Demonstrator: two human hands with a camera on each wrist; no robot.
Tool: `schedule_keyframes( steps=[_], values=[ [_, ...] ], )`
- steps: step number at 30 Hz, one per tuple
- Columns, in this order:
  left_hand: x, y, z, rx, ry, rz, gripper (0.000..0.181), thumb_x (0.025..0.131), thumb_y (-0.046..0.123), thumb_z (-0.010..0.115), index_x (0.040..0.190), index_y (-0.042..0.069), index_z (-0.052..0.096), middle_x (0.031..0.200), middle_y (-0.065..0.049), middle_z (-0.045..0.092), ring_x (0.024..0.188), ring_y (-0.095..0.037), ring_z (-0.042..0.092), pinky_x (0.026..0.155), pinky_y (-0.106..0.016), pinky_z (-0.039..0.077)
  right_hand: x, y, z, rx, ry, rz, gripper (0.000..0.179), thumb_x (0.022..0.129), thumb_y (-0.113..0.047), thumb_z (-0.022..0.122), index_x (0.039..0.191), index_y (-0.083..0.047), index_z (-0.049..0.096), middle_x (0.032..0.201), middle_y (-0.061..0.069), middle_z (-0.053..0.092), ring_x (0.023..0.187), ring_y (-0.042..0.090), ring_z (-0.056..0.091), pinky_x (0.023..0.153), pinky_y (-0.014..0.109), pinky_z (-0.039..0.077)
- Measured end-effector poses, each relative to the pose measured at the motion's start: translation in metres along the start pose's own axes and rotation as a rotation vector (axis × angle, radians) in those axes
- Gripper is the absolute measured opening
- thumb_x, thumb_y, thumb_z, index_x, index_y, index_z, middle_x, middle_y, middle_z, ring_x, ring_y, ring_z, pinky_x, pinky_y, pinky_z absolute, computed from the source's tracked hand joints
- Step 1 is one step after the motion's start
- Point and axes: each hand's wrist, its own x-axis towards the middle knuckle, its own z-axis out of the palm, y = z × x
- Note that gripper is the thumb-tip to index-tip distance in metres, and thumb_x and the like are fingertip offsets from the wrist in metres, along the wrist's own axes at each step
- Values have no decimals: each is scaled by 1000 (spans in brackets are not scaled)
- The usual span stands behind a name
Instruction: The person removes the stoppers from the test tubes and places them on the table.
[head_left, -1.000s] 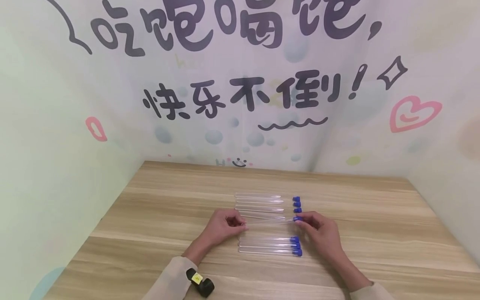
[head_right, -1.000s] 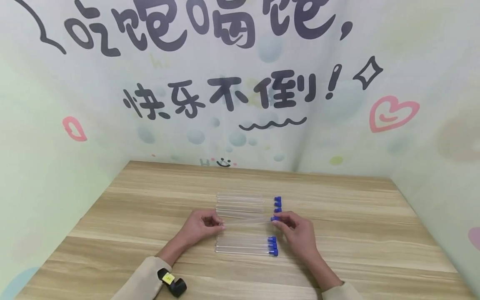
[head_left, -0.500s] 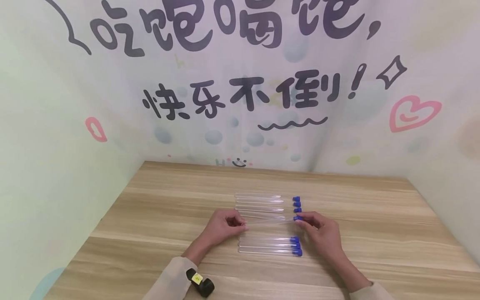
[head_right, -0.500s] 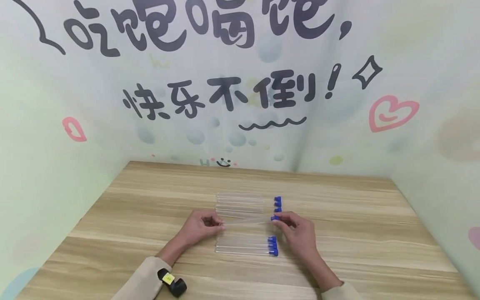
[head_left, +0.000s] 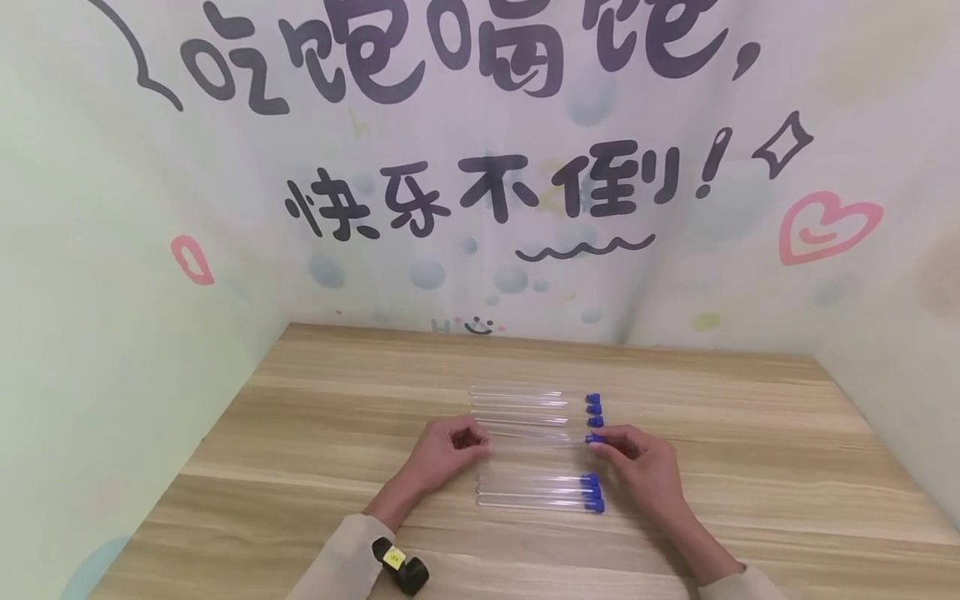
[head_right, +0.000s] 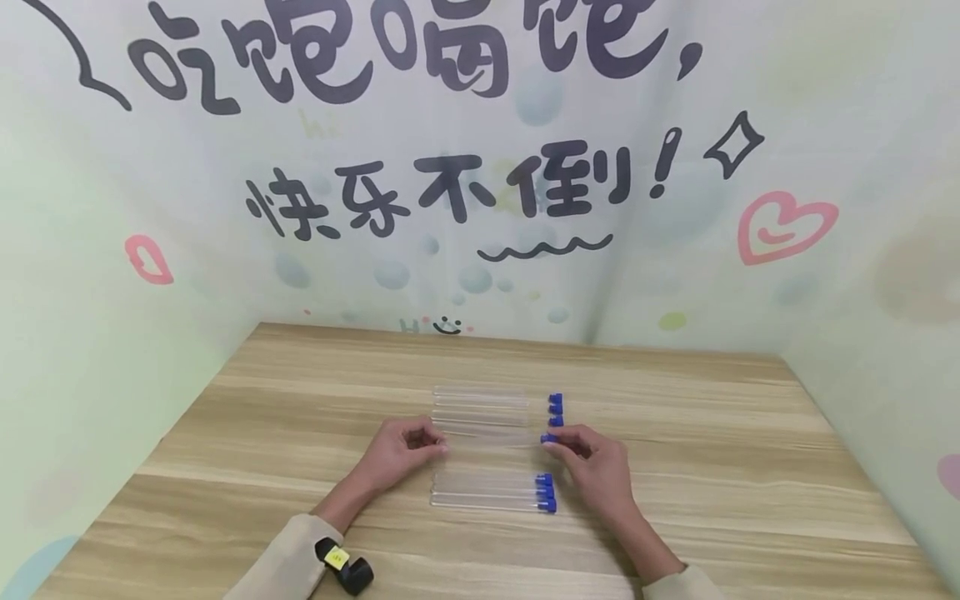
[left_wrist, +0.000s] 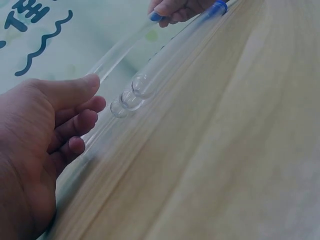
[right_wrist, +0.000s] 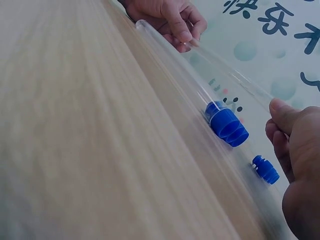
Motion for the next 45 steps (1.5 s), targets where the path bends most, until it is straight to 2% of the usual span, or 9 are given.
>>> schedule_keyframes(
  steps=[7, 16, 23, 29, 36, 41, 45],
  values=[
    [1, -2, 1, 74, 50, -24, 9, 84, 15, 74, 92, 14, 70, 77, 10, 63, 66, -9, 54, 59, -24, 47, 0, -1, 1, 67, -70, -32, 17, 77, -10, 79, 92, -14, 73, 88, -6, 72, 79, 9, 67, 69, 21, 52],
    [2, 0, 1, 53, 89, -28, 9, 84, 9, 73, 92, 11, 69, 74, 7, 62, 63, -9, 55, 56, -25, 47, 0, -2, 0, 66, -112, -15, 14, 78, -13, 78, 91, -16, 73, 92, -7, 71, 79, 10, 67, 69, 24, 52],
    [2, -1, 0, 55, 76, -34, 9, 83, 12, 74, 92, 12, 70, 73, 8, 62, 64, -9, 55, 57, -24, 47, 0, 0, -1, 51, -120, 26, 14, 81, -18, 76, 94, -16, 72, 87, -8, 71, 74, 11, 65, 64, 23, 51],
    [1, -1, 0, 48, 52, -31, 14, 84, 15, 75, 96, 10, 74, 80, 5, 67, 67, -8, 56, 60, -24, 47, 0, 2, -1, 44, -118, 40, 17, 81, -20, 76, 97, -16, 71, 86, -7, 69, 76, 11, 65, 67, 24, 51],
    [1, 2, -1, 62, 27, -73, 17, 85, 18, 74, 100, 10, 75, 84, 8, 68, 68, -8, 55, 60, -23, 46, 0, -1, -3, 28, -108, 28, 16, 81, -17, 76, 97, -16, 71, 85, -9, 69, 77, 10, 65, 68, 24, 52],
    [1, 3, -1, 66, 25, -55, 16, 86, 18, 73, 100, 10, 75, 90, 8, 69, 71, -9, 56, 63, -24, 47, 0, -1, -4, 10, -107, 19, 15, 82, -18, 75, 96, -17, 71, 85, -10, 69, 77, 9, 65, 69, 23, 51],
    [0, 1, -1, 68, 36, -49, 15, 86, 18, 73, 99, 11, 75, 87, 9, 68, 70, -9, 54, 61, -24, 46, 1, 3, -4, -3, -106, 13, 16, 83, -21, 75, 98, -18, 72, 86, -9, 70, 79, 9, 65, 70, 22, 51]
  ],
)
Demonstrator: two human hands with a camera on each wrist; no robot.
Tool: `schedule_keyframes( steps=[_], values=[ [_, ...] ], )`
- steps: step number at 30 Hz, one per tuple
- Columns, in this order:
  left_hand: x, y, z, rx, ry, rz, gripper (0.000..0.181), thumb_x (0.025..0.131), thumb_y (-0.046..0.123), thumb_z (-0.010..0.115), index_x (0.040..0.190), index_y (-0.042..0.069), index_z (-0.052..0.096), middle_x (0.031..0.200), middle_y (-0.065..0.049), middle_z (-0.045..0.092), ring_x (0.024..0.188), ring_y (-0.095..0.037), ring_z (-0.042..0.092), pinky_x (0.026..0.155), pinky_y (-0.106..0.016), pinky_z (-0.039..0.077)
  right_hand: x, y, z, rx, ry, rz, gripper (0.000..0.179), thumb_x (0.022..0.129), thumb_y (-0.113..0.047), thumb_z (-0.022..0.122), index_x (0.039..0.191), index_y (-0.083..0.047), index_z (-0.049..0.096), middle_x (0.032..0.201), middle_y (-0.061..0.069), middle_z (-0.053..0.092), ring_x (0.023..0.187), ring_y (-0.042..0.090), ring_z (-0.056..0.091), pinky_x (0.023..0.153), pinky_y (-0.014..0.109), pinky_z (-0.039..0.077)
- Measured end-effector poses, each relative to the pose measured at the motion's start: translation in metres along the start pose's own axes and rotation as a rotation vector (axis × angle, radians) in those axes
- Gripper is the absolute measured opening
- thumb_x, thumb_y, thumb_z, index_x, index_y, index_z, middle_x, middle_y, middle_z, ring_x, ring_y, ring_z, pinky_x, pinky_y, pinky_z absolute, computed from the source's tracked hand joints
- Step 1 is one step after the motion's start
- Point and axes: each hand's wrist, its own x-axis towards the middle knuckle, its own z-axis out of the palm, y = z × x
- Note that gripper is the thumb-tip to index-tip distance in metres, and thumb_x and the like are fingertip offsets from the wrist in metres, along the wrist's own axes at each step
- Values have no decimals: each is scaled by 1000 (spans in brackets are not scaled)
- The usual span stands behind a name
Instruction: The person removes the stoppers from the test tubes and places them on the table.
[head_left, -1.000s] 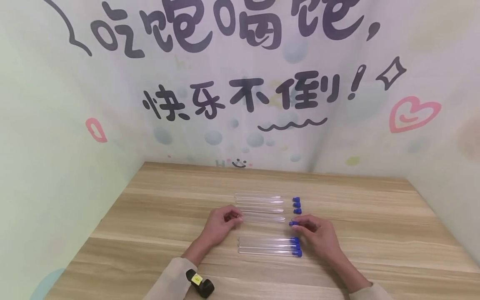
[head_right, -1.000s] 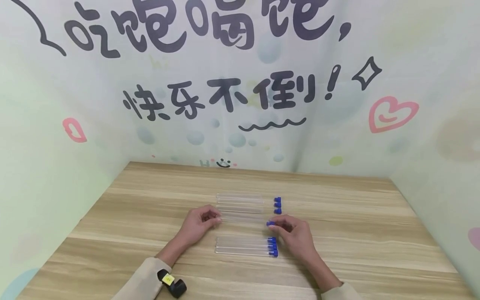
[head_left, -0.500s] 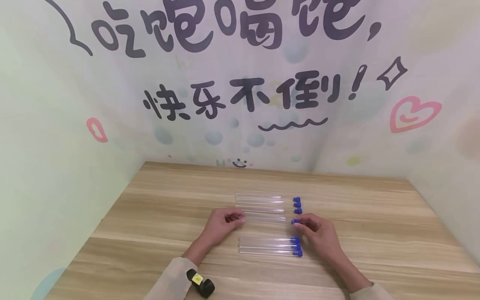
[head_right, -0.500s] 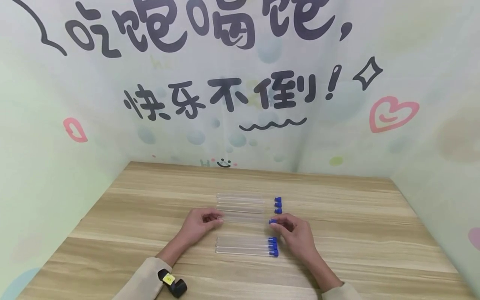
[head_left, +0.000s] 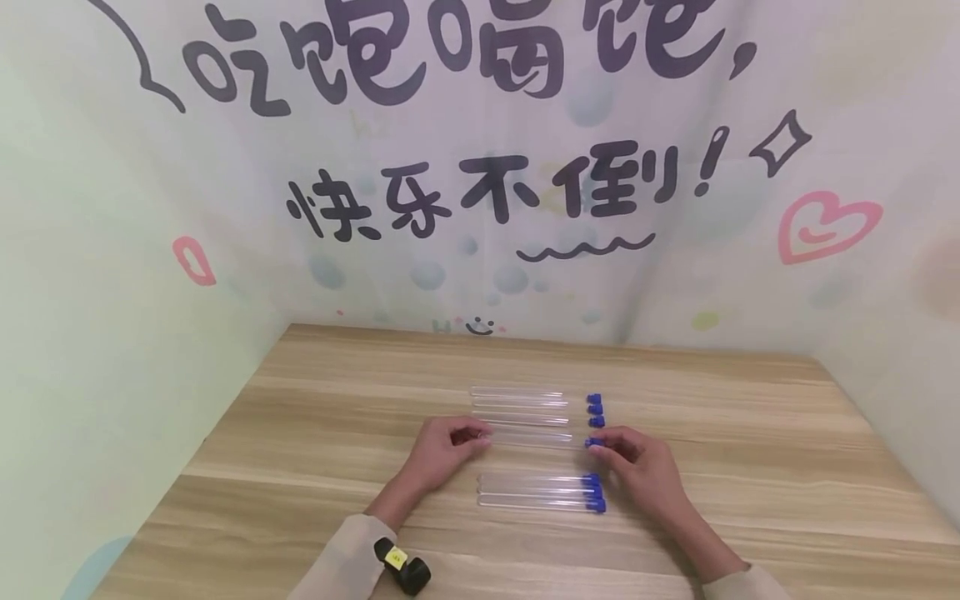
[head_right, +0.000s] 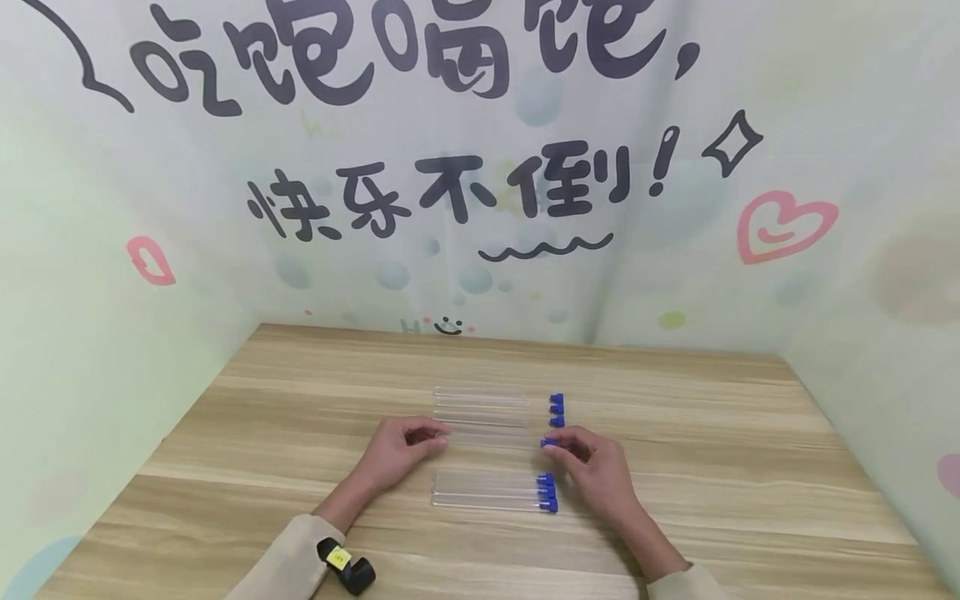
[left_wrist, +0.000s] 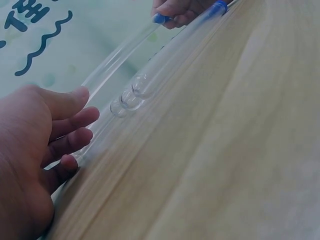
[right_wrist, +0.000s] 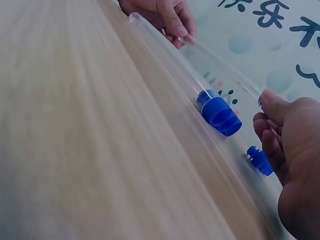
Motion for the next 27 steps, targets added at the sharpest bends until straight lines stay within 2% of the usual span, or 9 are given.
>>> schedule_keyframes(
  steps=[8, 13, 18, 23, 27],
  values=[
    [1, -4, 1, 7, 23, 5, 14, 84, 14, 74, 97, 12, 75, 89, 8, 69, 70, -8, 55, 63, -24, 47, 1, 5, -10, -40, 37, 109, 20, 84, -33, 73, 100, -22, 71, 90, -9, 68, 79, 12, 62, 64, 24, 49],
    [2, -5, 2, 6, 37, 20, 13, 83, 14, 75, 96, 12, 75, 89, 7, 69, 69, -8, 55, 62, -25, 47, 2, 7, -13, -89, 68, 58, 19, 82, -28, 76, 99, -21, 72, 88, -9, 67, 77, 11, 60, 65, 23, 49],
    [3, -5, 4, 17, 37, 21, 13, 83, 13, 75, 96, 12, 75, 86, 7, 68, 68, -8, 54, 61, -24, 46, 1, 13, -18, -113, 59, 16, 20, 79, -25, 79, 97, -21, 73, 88, -10, 66, 76, 10, 59, 66, 21, 48],
    [3, -5, 3, 30, 25, 0, 14, 84, 15, 74, 98, 12, 74, 87, 8, 68, 71, -8, 55, 63, -25, 47, 0, 18, -22, -152, 64, 20, 19, 75, -23, 81, 93, -21, 74, 80, -11, 65, 66, 9, 55, 59, 22, 45],
    [4, -6, 1, 41, 31, -5, 14, 85, 16, 73, 98, 12, 73, 83, 9, 66, 69, -9, 55, 62, -25, 47, 2, 19, -21, -163, 37, 38, 22, 75, -23, 82, 94, -19, 74, 72, -9, 61, 61, 10, 51, 55, 24, 43]
  ],
)
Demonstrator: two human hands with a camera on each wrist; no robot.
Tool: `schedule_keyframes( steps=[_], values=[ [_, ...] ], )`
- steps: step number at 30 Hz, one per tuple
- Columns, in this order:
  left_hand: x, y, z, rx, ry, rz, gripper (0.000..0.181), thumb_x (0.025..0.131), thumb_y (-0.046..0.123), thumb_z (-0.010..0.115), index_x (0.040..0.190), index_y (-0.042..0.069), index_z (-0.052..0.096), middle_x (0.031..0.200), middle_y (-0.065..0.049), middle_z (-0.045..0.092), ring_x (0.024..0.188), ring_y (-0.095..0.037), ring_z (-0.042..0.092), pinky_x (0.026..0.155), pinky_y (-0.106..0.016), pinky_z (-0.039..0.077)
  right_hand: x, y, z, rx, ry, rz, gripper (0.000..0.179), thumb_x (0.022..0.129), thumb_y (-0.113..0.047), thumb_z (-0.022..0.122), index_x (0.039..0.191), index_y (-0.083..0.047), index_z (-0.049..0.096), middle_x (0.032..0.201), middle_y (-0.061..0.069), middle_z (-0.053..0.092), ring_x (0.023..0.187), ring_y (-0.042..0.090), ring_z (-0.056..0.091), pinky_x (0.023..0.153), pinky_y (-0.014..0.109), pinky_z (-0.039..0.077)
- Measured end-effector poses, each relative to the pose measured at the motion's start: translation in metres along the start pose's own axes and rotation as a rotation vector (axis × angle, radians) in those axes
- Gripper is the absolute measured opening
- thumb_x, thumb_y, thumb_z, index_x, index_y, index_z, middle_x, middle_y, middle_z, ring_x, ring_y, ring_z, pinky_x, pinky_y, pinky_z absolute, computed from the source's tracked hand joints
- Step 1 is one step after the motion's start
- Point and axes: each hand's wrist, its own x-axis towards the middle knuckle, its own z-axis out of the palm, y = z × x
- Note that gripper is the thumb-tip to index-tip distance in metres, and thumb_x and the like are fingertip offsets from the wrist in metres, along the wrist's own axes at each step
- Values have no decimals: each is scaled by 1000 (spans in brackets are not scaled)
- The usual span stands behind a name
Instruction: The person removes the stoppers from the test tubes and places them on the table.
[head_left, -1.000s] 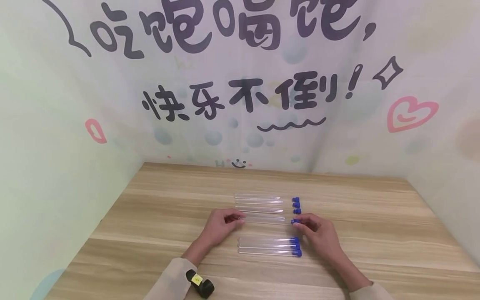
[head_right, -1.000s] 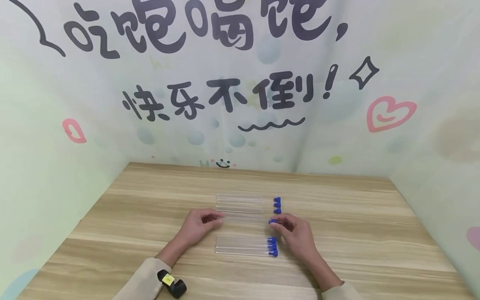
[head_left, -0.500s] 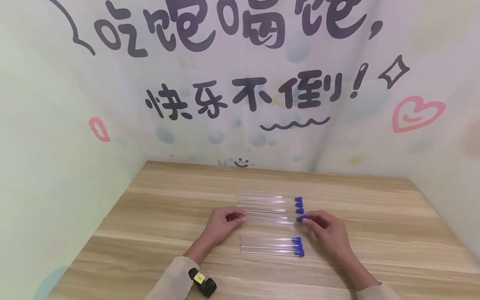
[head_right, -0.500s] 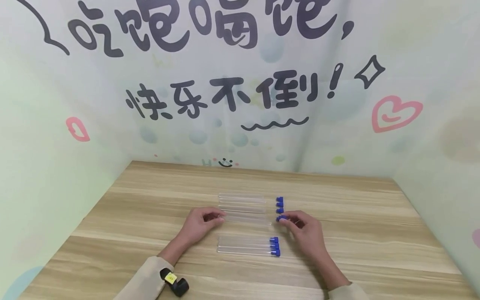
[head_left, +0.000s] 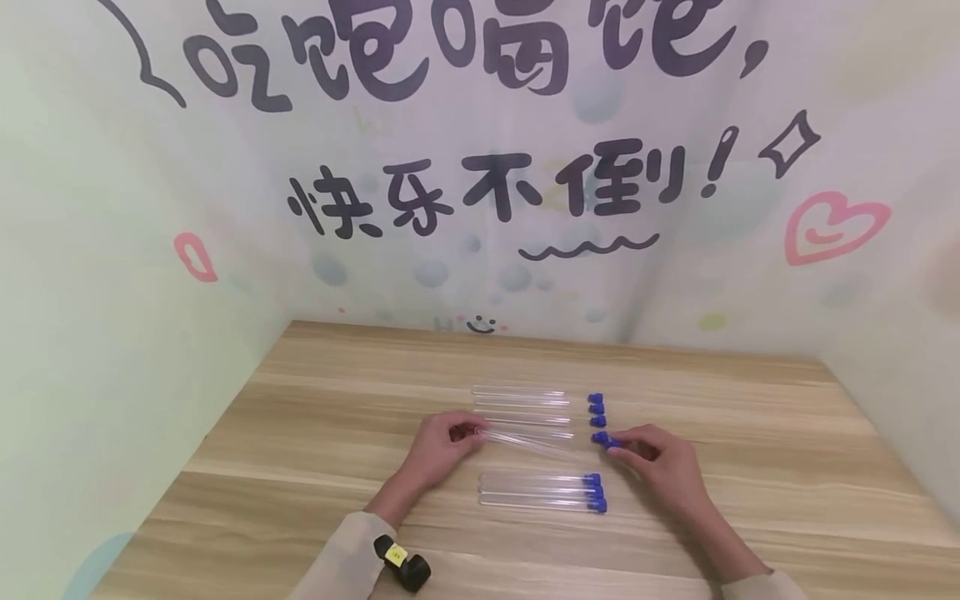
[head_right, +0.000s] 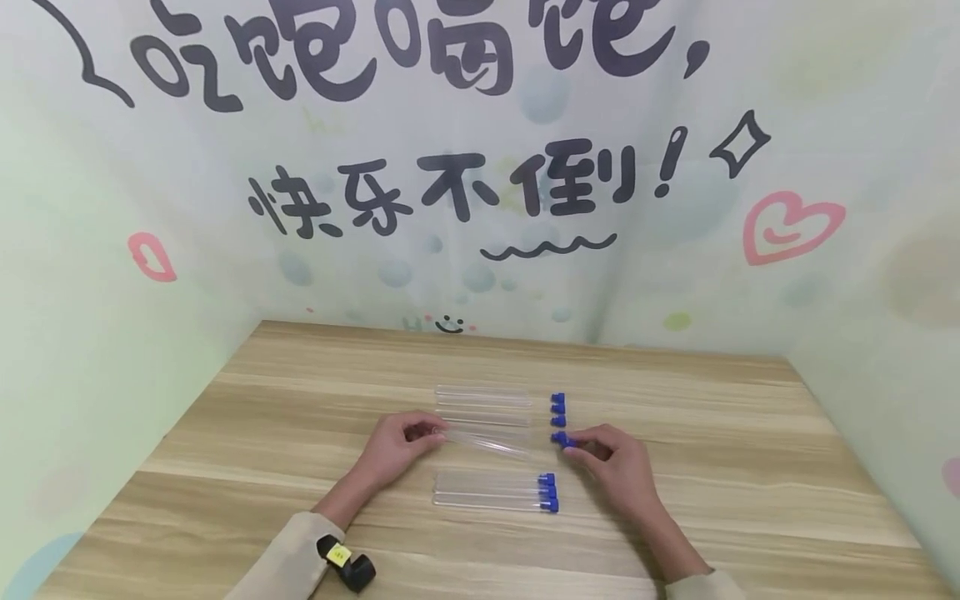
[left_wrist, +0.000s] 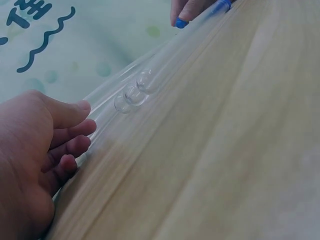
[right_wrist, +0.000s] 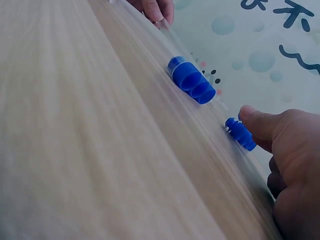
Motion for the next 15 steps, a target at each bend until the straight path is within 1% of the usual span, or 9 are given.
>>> schedule_keyframes(
  steps=[3, 5, 7, 9, 12, 15],
  values=[
    [1, -1, -1, 4, 6, 17, 13, 85, 16, 74, 97, 13, 73, 77, 10, 63, 66, -9, 53, 60, -25, 46, 1, -1, 1, 23, -35, 26, 24, 75, -24, 82, 96, -18, 73, 74, -8, 64, 63, 10, 55, 56, 24, 45],
    [1, -1, -2, 8, 12, 36, 13, 84, 15, 74, 96, 12, 73, 76, 11, 61, 66, -9, 52, 59, -25, 45, 1, -2, 1, 46, -56, 42, 25, 75, -25, 82, 97, -18, 73, 79, -7, 67, 66, 10, 58, 59, 24, 47],
    [2, -2, -2, 18, 19, 55, 13, 83, 14, 76, 95, 13, 73, 76, 11, 59, 66, -9, 52, 59, -25, 45, 1, -2, 2, 62, -68, 47, 25, 74, -25, 82, 96, -17, 72, 84, -6, 69, 69, 10, 61, 61, 25, 48],
    [2, -2, -2, 40, 26, 66, 14, 81, 14, 76, 95, 13, 74, 78, 10, 57, 68, -10, 50, 60, -25, 44, 1, -3, 2, 68, -74, 46, 26, 74, -24, 82, 96, -17, 72, 84, -6, 70, 69, 11, 61, 62, 25, 49],
    [2, -3, -1, 70, 32, 65, 14, 81, 13, 77, 94, 15, 74, 83, 8, 55, 72, -10, 49, 64, -25, 43, 0, -2, 2, 59, -73, 29, 25, 74, -24, 82, 96, -18, 72, 83, -6, 69, 67, 11, 59, 59, 25, 48],
    [2, -3, 0, 86, 22, 48, 14, 80, 12, 77, 93, 14, 73, 85, 6, 55, 75, -10, 50, 66, -25, 45, -1, -1, 2, 37, -75, 2, 23, 74, -22, 83, 94, -19, 72, 83, -8, 67, 66, 10, 57, 58, 24, 46]
  ],
)
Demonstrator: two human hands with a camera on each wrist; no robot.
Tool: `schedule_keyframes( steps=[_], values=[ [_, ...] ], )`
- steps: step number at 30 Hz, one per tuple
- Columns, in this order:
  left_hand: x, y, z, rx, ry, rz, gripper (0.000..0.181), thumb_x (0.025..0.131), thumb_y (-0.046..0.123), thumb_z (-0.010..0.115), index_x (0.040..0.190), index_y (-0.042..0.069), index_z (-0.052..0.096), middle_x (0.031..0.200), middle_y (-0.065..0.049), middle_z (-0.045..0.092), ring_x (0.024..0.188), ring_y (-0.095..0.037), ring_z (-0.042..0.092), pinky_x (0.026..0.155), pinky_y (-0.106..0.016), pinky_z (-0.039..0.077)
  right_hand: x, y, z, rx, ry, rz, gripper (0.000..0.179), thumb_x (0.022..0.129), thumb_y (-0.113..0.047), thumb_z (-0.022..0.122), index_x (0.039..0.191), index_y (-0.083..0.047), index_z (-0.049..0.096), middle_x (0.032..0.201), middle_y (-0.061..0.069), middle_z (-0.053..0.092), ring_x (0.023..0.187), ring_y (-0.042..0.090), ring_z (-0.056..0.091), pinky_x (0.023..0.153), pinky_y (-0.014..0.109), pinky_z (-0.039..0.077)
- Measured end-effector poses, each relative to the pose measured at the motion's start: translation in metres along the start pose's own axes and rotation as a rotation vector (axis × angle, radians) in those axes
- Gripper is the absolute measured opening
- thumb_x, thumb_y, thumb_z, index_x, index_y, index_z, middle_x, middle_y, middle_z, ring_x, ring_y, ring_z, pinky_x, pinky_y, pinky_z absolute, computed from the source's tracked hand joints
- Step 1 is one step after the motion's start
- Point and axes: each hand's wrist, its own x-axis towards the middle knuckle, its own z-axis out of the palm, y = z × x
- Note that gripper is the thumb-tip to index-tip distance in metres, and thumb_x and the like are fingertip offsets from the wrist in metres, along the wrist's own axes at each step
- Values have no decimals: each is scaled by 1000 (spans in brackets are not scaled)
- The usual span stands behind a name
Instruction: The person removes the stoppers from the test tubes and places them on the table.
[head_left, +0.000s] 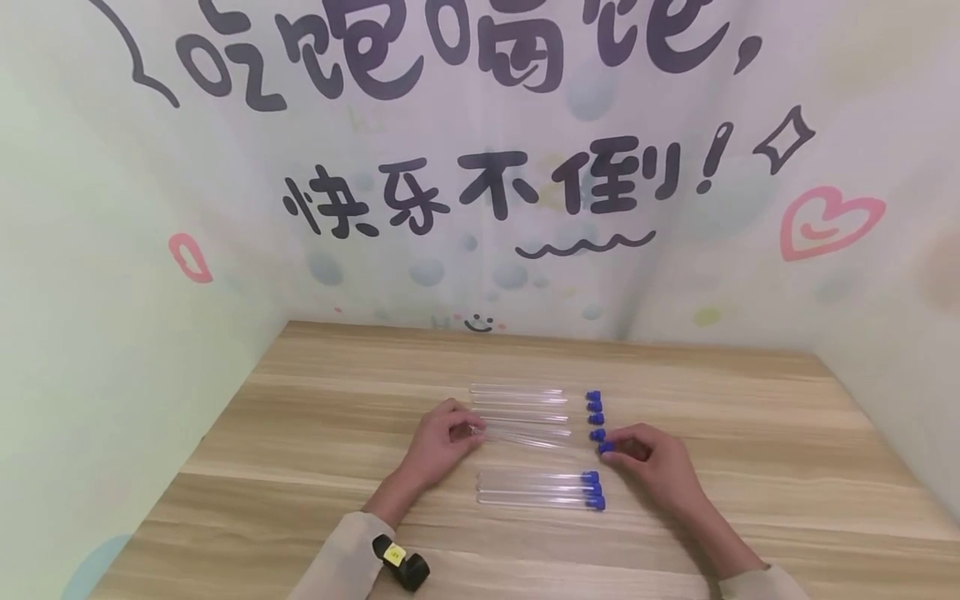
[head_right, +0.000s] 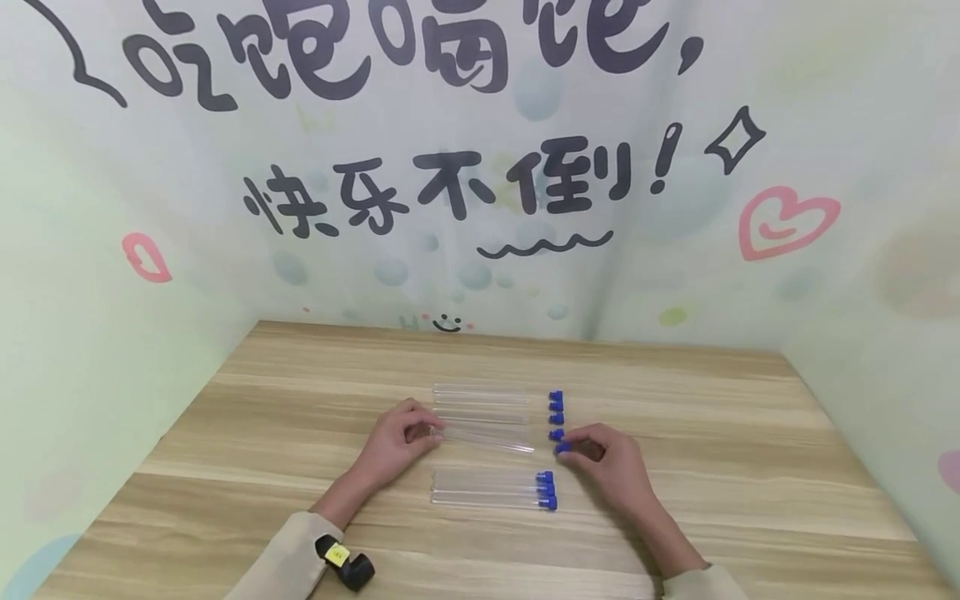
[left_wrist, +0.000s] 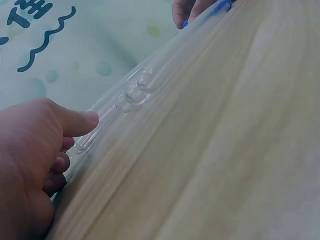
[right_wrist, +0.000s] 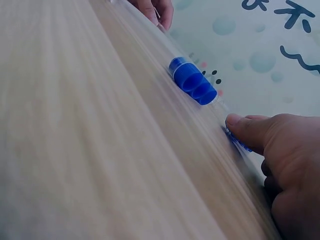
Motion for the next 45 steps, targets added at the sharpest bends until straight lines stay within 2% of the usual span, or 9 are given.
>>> schedule_keyframes(
  steps=[5, 9, 21, 30, 45],
  values=[
    [1, -1, 1, -1, -25, -24, 14, 81, 12, 77, 94, 14, 73, 82, 6, 55, 73, -9, 52, 64, -24, 46, 0, 0, 0, -34, 15, -39, 21, 73, -20, 83, 90, -23, 72, 84, -11, 65, 66, 10, 54, 58, 24, 43],
    [1, -1, 1, 7, -29, -13, 14, 81, 11, 77, 94, 12, 73, 79, 7, 55, 71, -9, 51, 61, -23, 44, 0, 1, 1, -39, 18, -57, 21, 72, -19, 83, 89, -22, 72, 84, -11, 65, 66, 9, 53, 57, 24, 43],
    [0, 0, 1, 33, -37, -9, 13, 81, 9, 76, 93, 11, 71, 76, 6, 54, 66, -9, 47, 59, -23, 42, -1, 0, 4, -89, 18, -53, 22, 71, -21, 84, 90, -21, 72, 72, -12, 57, 60, 8, 47, 53, 24, 40],
    [-2, 1, 0, 19, -32, -26, 14, 80, 9, 76, 92, 11, 71, 75, 4, 54, 65, -9, 46, 57, -23, 41, 0, 1, 6, -64, 15, -66, 25, 71, -19, 84, 94, -19, 72, 73, -11, 58, 59, 8, 49, 52, 24, 41],
    [-1, 4, -2, 13, -31, -39, 12, 80, 10, 76, 91, 10, 70, 75, 3, 55, 65, -9, 46, 58, -22, 41, 1, -1, 3, -53, 33, -62, 25, 74, -25, 82, 96, -21, 71, 73, -8, 56, 62, 10, 50, 54, 24, 42]
  ],
)
